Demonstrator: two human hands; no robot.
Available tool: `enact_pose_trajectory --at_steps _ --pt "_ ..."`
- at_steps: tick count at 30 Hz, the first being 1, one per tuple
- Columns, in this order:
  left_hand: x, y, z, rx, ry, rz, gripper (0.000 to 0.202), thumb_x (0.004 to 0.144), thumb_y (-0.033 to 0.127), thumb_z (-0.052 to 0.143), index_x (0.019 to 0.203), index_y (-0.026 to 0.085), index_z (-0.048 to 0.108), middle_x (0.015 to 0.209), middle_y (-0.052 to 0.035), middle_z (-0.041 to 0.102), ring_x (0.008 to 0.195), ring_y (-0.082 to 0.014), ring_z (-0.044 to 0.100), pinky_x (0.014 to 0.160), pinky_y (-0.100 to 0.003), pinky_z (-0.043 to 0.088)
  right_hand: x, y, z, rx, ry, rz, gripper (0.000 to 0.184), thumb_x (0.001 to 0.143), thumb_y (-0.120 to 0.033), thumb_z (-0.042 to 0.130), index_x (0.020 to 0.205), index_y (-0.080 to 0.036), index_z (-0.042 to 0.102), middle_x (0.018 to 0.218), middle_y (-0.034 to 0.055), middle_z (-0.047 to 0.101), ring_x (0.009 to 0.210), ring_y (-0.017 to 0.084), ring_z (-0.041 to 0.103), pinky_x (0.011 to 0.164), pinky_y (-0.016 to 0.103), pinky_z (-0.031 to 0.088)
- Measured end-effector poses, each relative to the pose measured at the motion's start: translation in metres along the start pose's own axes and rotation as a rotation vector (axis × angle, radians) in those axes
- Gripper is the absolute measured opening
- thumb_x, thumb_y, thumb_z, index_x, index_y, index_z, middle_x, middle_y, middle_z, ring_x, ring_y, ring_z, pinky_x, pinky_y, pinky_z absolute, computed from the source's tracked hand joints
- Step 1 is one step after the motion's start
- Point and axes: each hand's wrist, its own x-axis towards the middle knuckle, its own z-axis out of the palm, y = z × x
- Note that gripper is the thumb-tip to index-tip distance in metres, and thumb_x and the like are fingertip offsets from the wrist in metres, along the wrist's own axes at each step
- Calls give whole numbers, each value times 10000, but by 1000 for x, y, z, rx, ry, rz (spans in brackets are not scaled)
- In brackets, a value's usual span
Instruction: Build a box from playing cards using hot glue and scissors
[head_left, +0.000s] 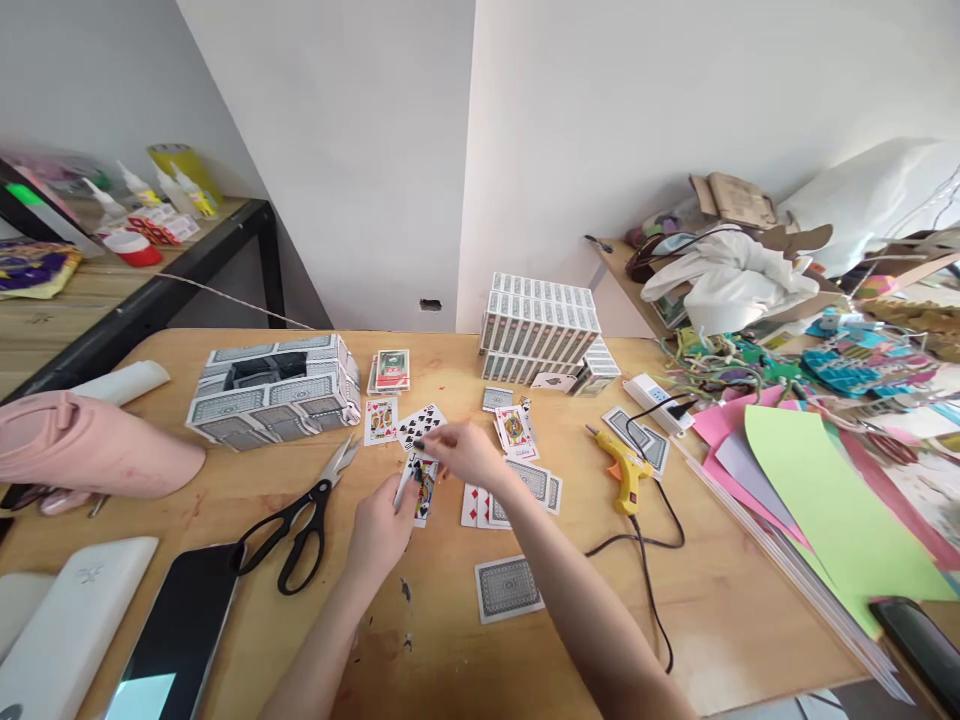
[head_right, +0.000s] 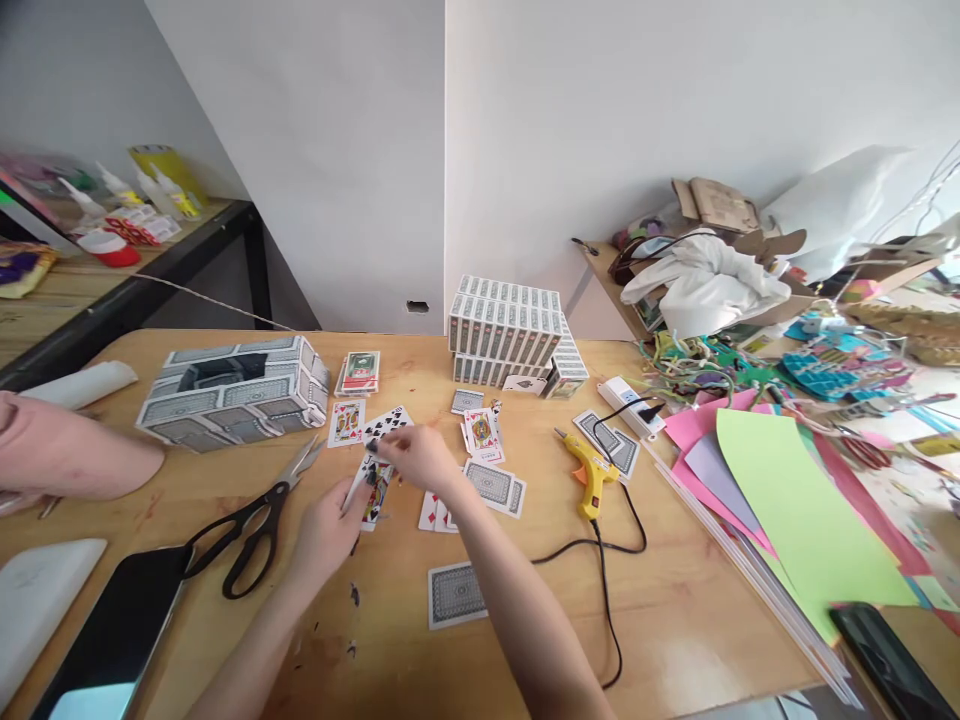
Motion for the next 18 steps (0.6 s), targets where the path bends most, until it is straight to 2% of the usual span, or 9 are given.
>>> enact_pose_trajectory --at_steps 2,5,7,9,10,11,13,16,18 --pt "0 0 -1 121 -43 46 307 835 387 350 667 198 525 540 -10 564 526 -157 546 510 -235 325 -18 18 13 59 30 35 216 787 -350 547 787 -172 670 537 -16 616 423 91 554 446 174 411" --pt "2 -2 -6 222 -56 92 304 849 388 344 790 205 579 662 -36 636 634 -177 598 563 -241 369 -30 38 11 62 248 140 200 775 -307 528 802 -156 657 504 -28 594 397 93 521 410 176 381" --pt "4 -7 -16 355 55 103 309 852 380 348 934 203 589 887 -81 661 829 -215 605 680 -275 407 -34 46 0 67 369 219 240 787 -293 482 863 -148 657 485 -20 593 393 112 526 414 198 400" --pt "4 -13 -30 574 180 46 367 841 382 370 1073 169 558 1111 -153 586 1029 -303 528 795 -371 397 -40 51 -14 77 431 290 303 795 -268 442 981 -144 646 474 -6 604 407 137 554 443 224 437" --pt "4 -17 -36 679 198 -5 411 833 384 381 1124 138 535 1165 -189 543 1079 -350 483 817 -423 384 -45 52 -19 72 456 317 340 793 -262 434 1046 -146 630 493 3 622 421 148 570 461 235 453" --pt "4 -21 -43 756 180 -69 448 827 380 385 1158 105 511 1170 -219 525 1089 -383 463 816 -459 378 -50 53 -23 55 490 333 371 787 -262 437 1095 -151 611 543 17 652 444 154 589 483 245 467" --pt "3 -28 -51 811 100 -176 463 825 333 378 1185 60 480 1093 -238 552 1032 -389 494 781 -465 391 -63 54 -28 12 572 334 402 776 -287 454 1135 -168 591 715 45 704 494 157 620 529 259 486" --pt "7 -37 -55 813 83 -197 433 811 268 372 1186 76 473 1030 -211 580 965 -346 533 736 -413 412 -79 54 -31 22 679 313 394 771 -344 460 1104 -183 597 974 71 688 517 148 635 542 267 494" --pt "13 -41 -55 845 121 -167 430 786 282 404 1151 75 499 1011 -210 582 961 -339 531 745 -402 412 -87 53 -31 62 702 307 389 773 -371 460 1081 -179 599 958 72 687 509 146 629 524 264 489"
